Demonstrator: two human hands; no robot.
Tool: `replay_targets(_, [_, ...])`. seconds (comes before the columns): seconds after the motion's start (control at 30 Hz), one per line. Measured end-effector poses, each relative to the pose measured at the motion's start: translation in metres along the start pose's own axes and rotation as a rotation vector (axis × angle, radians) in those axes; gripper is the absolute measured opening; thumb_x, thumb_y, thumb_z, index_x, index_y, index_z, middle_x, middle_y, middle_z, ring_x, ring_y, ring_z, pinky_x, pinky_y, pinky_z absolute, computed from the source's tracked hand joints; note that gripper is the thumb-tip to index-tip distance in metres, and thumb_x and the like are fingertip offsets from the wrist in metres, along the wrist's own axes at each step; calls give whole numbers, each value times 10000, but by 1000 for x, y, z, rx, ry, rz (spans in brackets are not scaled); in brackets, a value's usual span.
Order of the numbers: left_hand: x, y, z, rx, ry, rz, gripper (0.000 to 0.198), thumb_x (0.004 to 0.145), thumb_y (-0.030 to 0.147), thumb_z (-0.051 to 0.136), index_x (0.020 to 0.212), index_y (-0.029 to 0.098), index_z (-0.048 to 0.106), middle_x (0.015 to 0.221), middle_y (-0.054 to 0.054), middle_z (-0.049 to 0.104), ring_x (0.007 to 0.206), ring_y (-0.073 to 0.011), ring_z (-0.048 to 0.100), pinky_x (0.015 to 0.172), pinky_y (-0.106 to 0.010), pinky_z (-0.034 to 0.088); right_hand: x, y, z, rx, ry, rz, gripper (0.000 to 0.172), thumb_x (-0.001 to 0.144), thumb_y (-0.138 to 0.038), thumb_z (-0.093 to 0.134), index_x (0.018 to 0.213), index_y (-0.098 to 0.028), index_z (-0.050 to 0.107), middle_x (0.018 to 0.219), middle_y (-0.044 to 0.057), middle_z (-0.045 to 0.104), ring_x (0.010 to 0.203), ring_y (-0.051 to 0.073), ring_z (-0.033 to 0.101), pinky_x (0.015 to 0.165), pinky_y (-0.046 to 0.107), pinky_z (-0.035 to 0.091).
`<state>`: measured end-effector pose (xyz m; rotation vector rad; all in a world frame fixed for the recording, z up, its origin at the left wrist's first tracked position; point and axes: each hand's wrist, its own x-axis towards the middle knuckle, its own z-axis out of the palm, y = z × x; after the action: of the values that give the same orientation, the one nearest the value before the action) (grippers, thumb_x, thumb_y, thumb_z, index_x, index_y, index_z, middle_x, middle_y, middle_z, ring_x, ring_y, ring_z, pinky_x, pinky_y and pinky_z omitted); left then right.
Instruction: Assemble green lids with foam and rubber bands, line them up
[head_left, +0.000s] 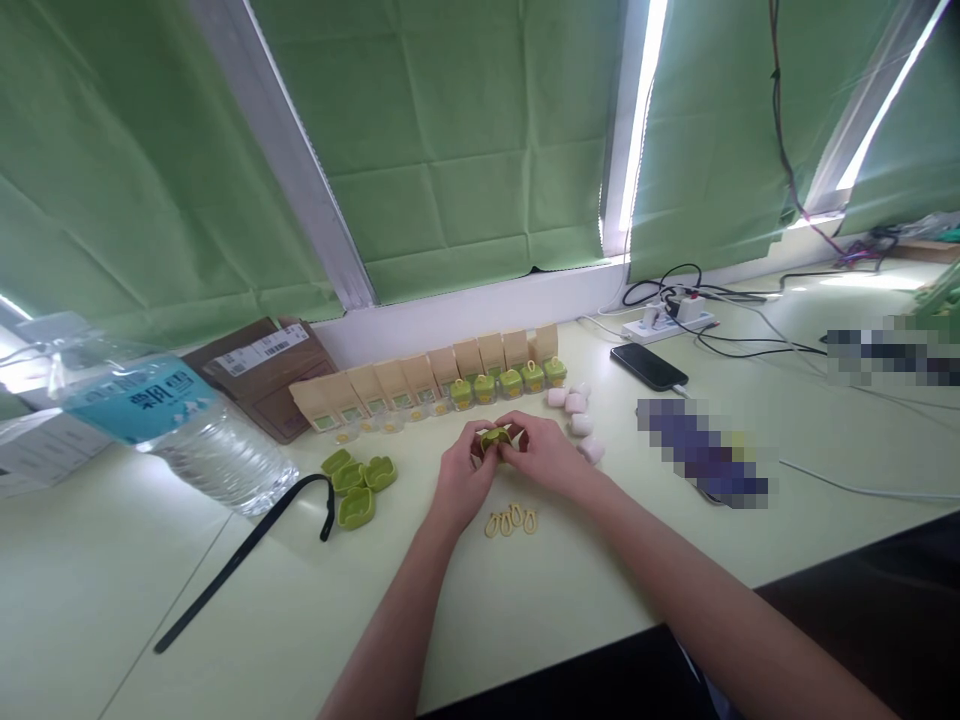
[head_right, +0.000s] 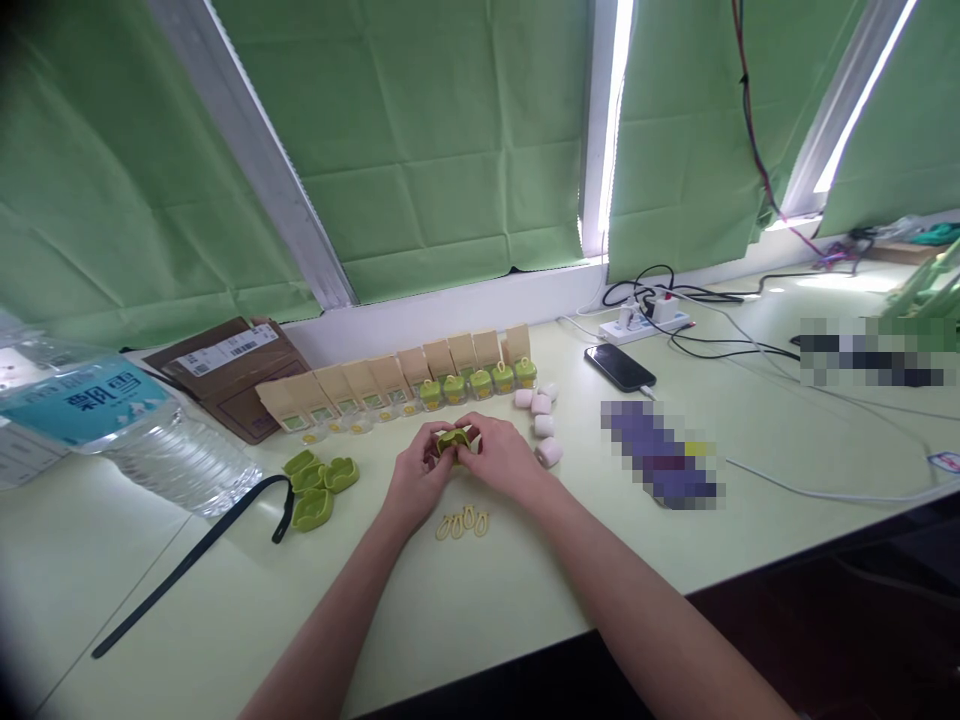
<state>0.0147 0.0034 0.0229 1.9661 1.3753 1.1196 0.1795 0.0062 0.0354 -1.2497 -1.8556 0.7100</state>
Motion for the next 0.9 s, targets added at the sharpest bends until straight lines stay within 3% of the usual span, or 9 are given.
replay_targets(0.9, [0, -1, 0, -1, -6, 2, 203, 865, 260, 516, 1050, 227, 595, 703, 50, 556, 601, -101, 481, 599, -210, 385, 0, -1, 0, 21, -3, 16, 195, 846, -271, 584, 1023, -255, 665, 805, -18, 704, 645, 127, 596, 589, 249, 415])
